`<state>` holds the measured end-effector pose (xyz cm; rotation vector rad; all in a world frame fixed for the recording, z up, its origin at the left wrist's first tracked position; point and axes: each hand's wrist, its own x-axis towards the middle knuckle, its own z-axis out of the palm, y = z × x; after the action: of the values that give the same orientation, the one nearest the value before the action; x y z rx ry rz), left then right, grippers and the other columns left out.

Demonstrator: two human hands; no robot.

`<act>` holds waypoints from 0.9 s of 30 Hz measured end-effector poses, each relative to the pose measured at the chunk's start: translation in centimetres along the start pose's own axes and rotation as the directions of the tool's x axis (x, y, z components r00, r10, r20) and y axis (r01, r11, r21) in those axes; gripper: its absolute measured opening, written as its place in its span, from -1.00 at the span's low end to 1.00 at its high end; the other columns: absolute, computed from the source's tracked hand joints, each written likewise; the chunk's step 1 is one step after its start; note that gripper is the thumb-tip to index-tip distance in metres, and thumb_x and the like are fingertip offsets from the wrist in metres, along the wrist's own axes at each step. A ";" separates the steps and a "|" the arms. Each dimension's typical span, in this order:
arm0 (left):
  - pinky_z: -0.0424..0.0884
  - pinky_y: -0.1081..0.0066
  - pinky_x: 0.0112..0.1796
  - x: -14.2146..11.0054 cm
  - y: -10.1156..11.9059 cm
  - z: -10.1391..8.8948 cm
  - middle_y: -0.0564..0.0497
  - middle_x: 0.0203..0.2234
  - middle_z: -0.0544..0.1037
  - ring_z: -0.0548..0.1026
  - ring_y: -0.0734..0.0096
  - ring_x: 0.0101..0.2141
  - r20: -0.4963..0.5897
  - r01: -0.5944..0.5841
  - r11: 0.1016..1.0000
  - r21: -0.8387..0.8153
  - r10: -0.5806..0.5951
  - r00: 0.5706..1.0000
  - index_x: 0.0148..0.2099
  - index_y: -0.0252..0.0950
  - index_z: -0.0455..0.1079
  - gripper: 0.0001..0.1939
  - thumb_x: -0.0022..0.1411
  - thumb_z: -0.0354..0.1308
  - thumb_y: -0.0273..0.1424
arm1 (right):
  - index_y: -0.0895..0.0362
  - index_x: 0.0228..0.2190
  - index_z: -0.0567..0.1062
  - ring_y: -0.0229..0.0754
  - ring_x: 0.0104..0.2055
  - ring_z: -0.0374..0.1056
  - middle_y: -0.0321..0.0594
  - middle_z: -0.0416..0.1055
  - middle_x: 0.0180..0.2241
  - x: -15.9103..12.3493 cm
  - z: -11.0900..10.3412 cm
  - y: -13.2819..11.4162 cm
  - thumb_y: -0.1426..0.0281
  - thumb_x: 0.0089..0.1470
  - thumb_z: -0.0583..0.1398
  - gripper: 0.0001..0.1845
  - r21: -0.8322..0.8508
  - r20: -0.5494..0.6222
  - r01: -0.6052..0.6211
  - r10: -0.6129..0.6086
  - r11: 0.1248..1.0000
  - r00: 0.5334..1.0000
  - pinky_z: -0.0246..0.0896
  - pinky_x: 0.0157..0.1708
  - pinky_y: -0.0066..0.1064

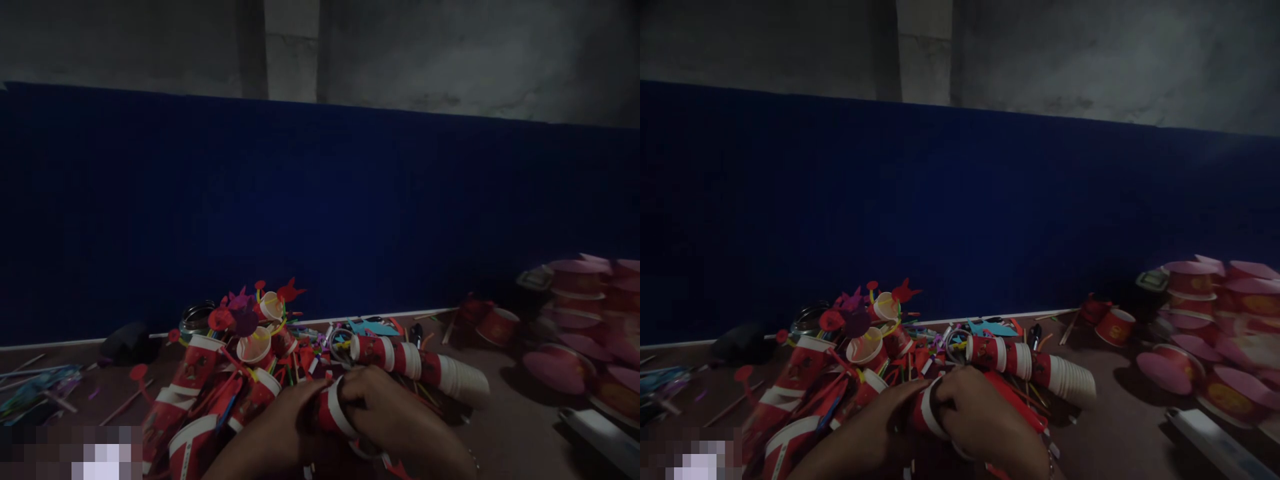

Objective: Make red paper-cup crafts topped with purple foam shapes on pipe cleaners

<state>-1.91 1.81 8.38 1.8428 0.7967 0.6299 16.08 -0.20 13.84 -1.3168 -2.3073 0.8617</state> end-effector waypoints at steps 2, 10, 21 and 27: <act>0.31 0.26 -0.05 0.0 -0.3 0.1 -0.03 0.01 0.44 0.38 0.13 -0.06 0.023 0.008 1.000 -0.020 -0.008 1.000 0.14 -0.20 0.25 -0.29 -0.14 0.22 -0.52 | 0.18 -0.64 0.48 -0.35 -0.51 0.21 -0.37 0.37 -0.59 -0.1 0.2 0.4 0.61 -0.28 -0.01 -0.71 -0.002 -0.015 0.000 0.000 1.000 1.000 0.06 -0.49 -0.59; 0.35 0.36 -0.14 -0.2 0.8 -0.1 0.05 -0.10 0.51 0.44 0.27 -0.18 0.119 0.007 1.000 -0.023 -0.004 0.993 0.14 -0.16 0.23 -0.38 -0.03 0.17 -0.47 | 0.19 -0.69 0.47 -0.41 -0.63 0.02 -0.41 0.18 -0.72 -0.3 0.7 0.1 0.56 -0.22 0.03 -0.76 -0.129 -0.020 -0.108 0.106 0.986 0.994 -0.14 -0.63 -0.56; 0.35 0.39 -0.17 -1.1 1.7 0.4 0.06 -0.12 0.48 0.44 0.27 -0.19 0.137 0.060 0.996 0.063 -0.068 0.988 0.12 -0.15 0.23 -0.31 -0.12 0.29 -0.38 | 0.14 -0.55 0.55 -0.40 -0.61 0.10 -0.41 0.34 -0.63 -1.1 0.8 -0.2 0.49 -0.17 0.06 -0.75 -0.053 0.124 -0.128 0.134 0.990 0.983 -0.13 -0.65 -0.59; 0.34 0.31 -0.14 -0.8 0.2 0.1 0.00 -0.05 0.45 0.39 0.14 -0.11 0.054 0.116 0.988 0.106 -0.122 0.991 0.10 -0.17 0.24 -0.19 -0.29 0.37 -0.39 | 0.17 -0.54 0.53 -0.41 -0.57 0.14 -0.41 0.41 -0.57 -0.8 0.2 -1.3 0.55 -0.18 0.04 -0.74 0.007 0.040 -0.021 0.021 1.000 0.999 -0.03 -0.59 -0.62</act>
<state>-2.28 1.10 8.52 1.8818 0.9061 0.4626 15.51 -1.45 14.55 -1.3346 -2.3225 0.9103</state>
